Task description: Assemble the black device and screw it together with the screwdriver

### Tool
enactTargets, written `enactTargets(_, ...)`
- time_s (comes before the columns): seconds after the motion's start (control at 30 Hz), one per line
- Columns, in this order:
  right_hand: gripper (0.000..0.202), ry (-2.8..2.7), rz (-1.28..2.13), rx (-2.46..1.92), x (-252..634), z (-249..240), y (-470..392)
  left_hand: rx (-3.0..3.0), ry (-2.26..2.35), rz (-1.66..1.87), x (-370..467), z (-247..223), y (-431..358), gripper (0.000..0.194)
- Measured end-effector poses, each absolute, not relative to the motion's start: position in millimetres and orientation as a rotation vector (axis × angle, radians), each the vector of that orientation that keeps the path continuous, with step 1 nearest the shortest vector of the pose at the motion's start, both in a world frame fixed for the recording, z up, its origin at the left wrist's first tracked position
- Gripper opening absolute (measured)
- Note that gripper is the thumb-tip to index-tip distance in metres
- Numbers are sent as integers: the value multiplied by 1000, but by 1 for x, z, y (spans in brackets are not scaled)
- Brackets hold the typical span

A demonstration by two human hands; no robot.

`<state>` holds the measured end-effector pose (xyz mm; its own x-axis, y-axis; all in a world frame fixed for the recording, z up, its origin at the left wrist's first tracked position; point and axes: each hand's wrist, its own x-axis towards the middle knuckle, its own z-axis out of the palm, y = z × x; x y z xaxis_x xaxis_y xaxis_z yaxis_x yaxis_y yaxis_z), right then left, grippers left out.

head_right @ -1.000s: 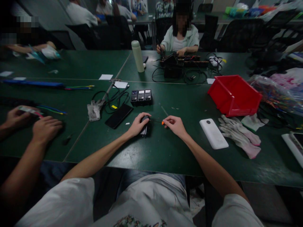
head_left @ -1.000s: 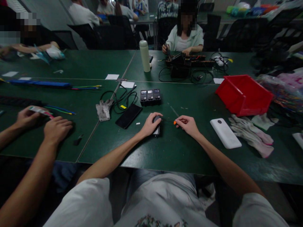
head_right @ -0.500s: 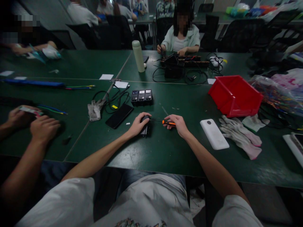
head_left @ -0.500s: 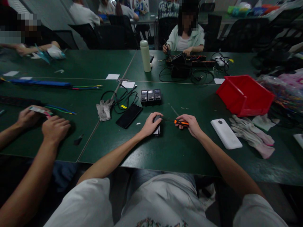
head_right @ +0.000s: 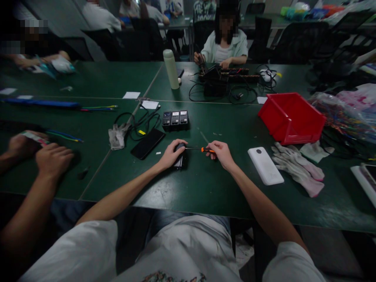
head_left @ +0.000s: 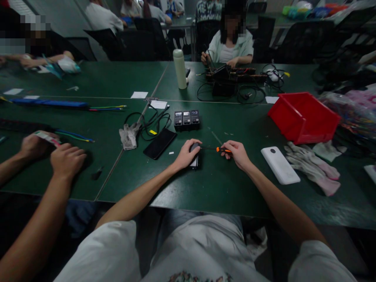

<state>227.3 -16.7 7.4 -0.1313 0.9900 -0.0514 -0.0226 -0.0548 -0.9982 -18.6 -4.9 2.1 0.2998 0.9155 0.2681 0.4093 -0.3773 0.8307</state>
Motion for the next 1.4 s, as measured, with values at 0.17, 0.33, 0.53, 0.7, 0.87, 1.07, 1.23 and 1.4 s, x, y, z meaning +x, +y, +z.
enactTargets(0.17,29,-1306,1298,-1179,227,7,-18,1921,1173,1018,-19,3,-5,22)
enactTargets(0.33,29,-1358,1247,-1176,226,7,-19,1911,1180,1012,-19,3,-5,22)
enactTargets(0.53,27,-1411,1192,-1173,226,9,-20,1903,1169,1022,-20,2,-4,22)
enactTargets(0.7,29,-1427,1173,-1185,226,10,-20,1909,1172,1022,-19,2,-4,23)
enactTargets(0.87,27,-1441,1171,-1191,226,8,-20,1913,1174,1015,-20,2,-5,22)
enactTargets(1.07,27,-1431,1169,-1210,227,5,-19,1907,1167,1028,-21,1,-5,23)
enactTargets(1.23,30,-1422,1177,-1233,226,5,-19,1910,1182,1013,-20,2,-5,23)
enactTargets(1.4,32,-1408,1168,-1240,226,5,-20,1909,1180,1003,-20,4,-6,22)
